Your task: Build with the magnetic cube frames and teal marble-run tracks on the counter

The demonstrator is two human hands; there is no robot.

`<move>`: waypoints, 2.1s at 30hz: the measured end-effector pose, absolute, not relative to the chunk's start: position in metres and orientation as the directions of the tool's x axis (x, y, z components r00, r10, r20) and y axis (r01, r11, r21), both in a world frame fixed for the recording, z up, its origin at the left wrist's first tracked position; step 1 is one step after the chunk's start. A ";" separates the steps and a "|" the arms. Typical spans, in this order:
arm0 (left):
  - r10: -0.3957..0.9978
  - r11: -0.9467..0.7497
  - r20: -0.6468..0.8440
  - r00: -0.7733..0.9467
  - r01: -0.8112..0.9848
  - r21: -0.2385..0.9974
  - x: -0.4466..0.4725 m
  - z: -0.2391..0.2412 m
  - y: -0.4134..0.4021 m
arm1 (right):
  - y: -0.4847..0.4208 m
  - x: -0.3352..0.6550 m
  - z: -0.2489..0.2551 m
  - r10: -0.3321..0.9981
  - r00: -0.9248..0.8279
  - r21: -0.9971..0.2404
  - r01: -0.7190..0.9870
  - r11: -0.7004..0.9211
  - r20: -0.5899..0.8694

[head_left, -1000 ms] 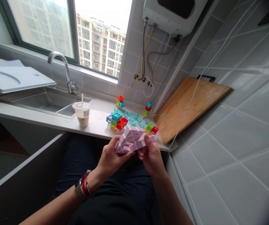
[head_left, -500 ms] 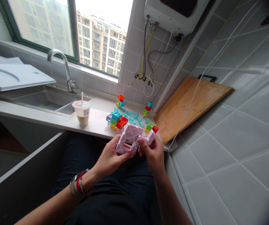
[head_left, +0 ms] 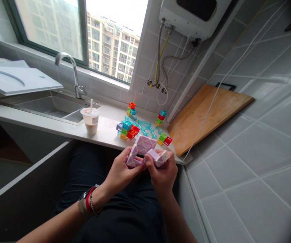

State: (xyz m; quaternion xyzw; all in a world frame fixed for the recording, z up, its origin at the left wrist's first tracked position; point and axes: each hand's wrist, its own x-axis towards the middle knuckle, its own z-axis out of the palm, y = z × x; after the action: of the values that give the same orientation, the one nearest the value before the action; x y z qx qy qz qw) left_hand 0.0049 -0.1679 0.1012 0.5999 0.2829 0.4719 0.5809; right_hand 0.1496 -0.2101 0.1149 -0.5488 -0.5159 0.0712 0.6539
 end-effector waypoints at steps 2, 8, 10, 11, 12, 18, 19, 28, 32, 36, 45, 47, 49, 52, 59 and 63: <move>0.891 -0.230 0.267 0.368 -0.141 0.963 0.006 0.099 -0.169 | -0.210 0.147 0.114 0.628 0.409 -0.728 0.547 0.413 0.663; 0.900 -0.387 0.361 0.244 0.064 0.920 0.007 0.100 -0.167 | -0.212 0.135 0.114 0.506 0.227 -0.494 0.719 0.490 0.832; 0.896 -0.378 0.356 0.266 0.038 0.925 0.004 0.102 -0.165 | -0.214 0.136 0.113 0.544 0.158 -0.477 0.712 0.516 0.824; 0.895 -0.373 0.351 0.275 0.030 0.927 0.003 0.103 -0.163 | -0.215 0.137 0.112 0.552 0.131 -0.467 0.708 0.529 0.823; 0.896 -0.371 0.348 0.277 0.033 0.928 0.001 0.104 -0.162 | -0.216 0.139 0.112 0.551 0.117 -0.460 0.705 0.540 0.826; 0.890 -0.447 0.417 0.184 0.170 0.878 -0.001 0.106 -0.161 | -0.219 0.147 0.114 0.608 0.192 -0.564 0.649 0.510 0.770; 0.885 -0.461 0.434 0.169 0.189 0.867 0.000 0.106 -0.162 | -0.220 0.145 0.115 0.611 0.211 -0.577 0.648 0.497 0.763; 0.824 -0.557 0.557 0.099 0.322 0.766 0.005 0.100 -0.160 | -0.224 0.114 0.111 0.495 0.244 -0.496 0.724 0.479 0.834; 0.801 -0.583 0.587 0.118 0.375 0.721 0.003 0.097 -0.158 | -0.225 0.121 0.114 0.571 0.238 -0.542 0.710 0.449 0.786; 0.800 -0.587 0.581 0.150 0.397 0.706 0.002 0.094 -0.156 | -0.225 0.130 0.122 0.629 0.210 -0.552 0.723 0.416 0.748; 0.805 -0.591 0.549 0.224 0.388 0.708 -0.003 0.103 -0.156 | -0.214 0.149 0.123 0.809 0.217 -0.793 0.445 0.416 0.546; 0.808 -0.588 0.541 0.233 0.375 0.717 -0.003 0.107 -0.156 | -0.211 0.155 0.125 0.857 0.228 -0.866 0.327 0.379 0.462; 0.805 -0.593 0.536 0.254 0.349 0.726 -0.005 0.111 -0.155 | -0.208 0.163 0.128 0.902 0.200 -0.916 0.207 0.343 0.383; 0.794 -0.604 0.528 0.301 0.296 0.740 -0.008 0.115 -0.150 | -0.206 0.180 0.135 0.943 0.066 -0.939 0.140 0.314 0.325; 0.810 -0.552 0.469 0.353 0.190 0.812 -0.009 0.115 -0.143 | -0.200 0.209 0.149 0.936 -0.160 -0.907 0.244 0.345 0.313; 0.833 -0.475 0.424 0.356 0.066 0.878 -0.006 0.113 -0.135 | -0.190 0.209 0.147 0.921 -0.108 -0.884 0.259 0.391 0.375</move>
State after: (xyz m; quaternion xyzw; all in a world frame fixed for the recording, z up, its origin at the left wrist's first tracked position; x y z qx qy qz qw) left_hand -0.0057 -0.1355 0.1127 0.7167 0.3135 0.4732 0.4052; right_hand 0.2087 -0.1904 0.1466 -0.4421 -0.6668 0.3305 0.5007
